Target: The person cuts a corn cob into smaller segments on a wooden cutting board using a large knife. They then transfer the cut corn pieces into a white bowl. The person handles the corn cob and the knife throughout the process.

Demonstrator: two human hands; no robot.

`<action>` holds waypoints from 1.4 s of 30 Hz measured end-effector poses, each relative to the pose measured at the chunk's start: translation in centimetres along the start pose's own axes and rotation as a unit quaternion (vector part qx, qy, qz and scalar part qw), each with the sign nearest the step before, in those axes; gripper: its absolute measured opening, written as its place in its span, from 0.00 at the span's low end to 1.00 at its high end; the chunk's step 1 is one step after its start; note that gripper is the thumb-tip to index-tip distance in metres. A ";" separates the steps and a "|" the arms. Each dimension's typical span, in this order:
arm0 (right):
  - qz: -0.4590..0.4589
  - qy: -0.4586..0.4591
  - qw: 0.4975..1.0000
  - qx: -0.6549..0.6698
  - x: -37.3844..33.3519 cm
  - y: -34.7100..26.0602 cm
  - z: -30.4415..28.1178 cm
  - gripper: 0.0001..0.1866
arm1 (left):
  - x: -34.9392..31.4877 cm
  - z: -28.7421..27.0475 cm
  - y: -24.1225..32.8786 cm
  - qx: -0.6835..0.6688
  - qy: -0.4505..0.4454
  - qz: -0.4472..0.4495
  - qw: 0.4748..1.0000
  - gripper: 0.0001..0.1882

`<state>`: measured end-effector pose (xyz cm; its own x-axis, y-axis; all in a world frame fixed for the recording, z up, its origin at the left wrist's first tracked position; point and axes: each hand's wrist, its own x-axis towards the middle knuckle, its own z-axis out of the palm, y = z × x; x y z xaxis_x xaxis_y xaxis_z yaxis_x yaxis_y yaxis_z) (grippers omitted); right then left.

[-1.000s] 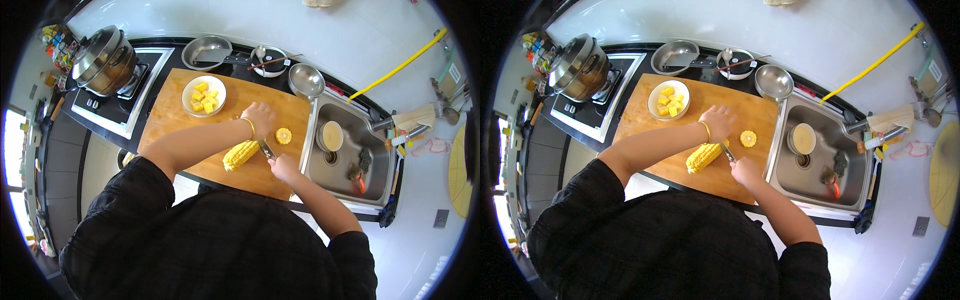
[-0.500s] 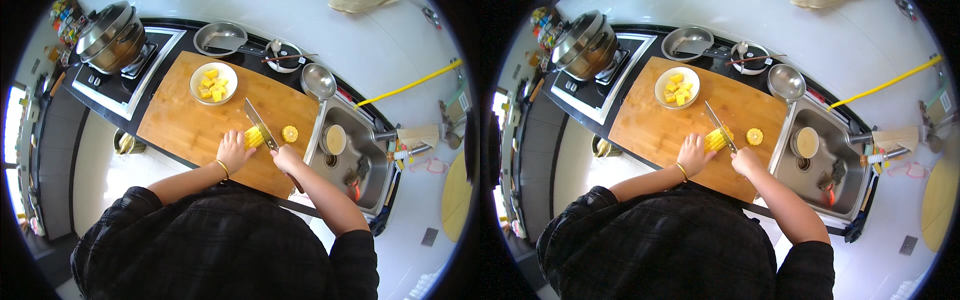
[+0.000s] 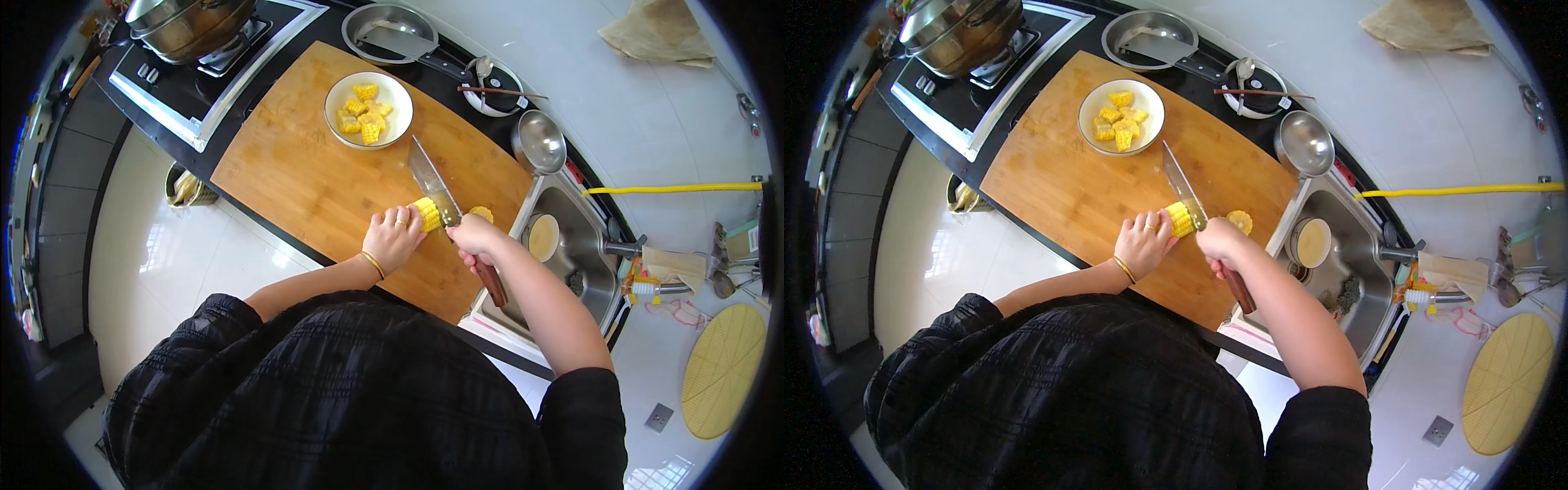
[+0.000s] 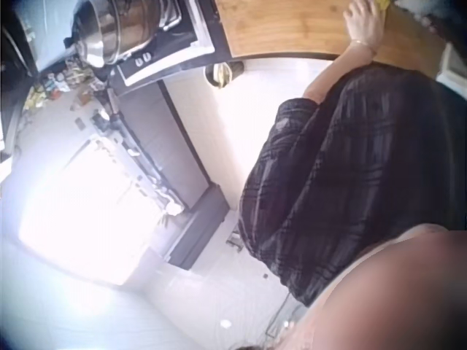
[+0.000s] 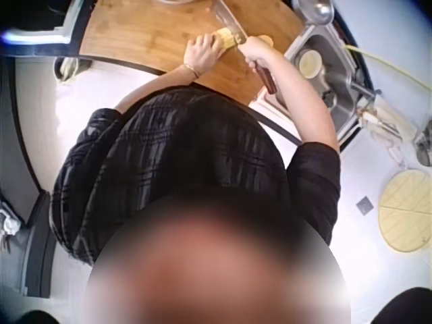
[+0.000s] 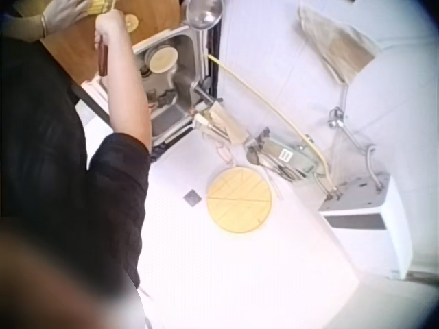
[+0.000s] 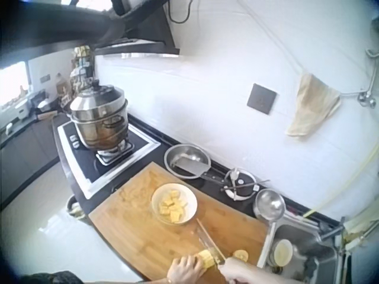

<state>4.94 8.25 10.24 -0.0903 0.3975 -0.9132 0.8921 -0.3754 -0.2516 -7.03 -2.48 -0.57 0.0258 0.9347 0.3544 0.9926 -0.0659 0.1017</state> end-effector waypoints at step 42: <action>-0.025 0.051 0.998 -0.010 -1.4 5.3 1.1 0.18 | 0.6 0.1 -0.2 -0.008 0.011 0.009 1.000 0.19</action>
<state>9.33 4.79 9.80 -0.0894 0.4992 -0.8619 0.8967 -0.3362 -0.2877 -7.21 -1.88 -0.45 0.0415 0.9254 0.3768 0.9901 -0.0888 0.1091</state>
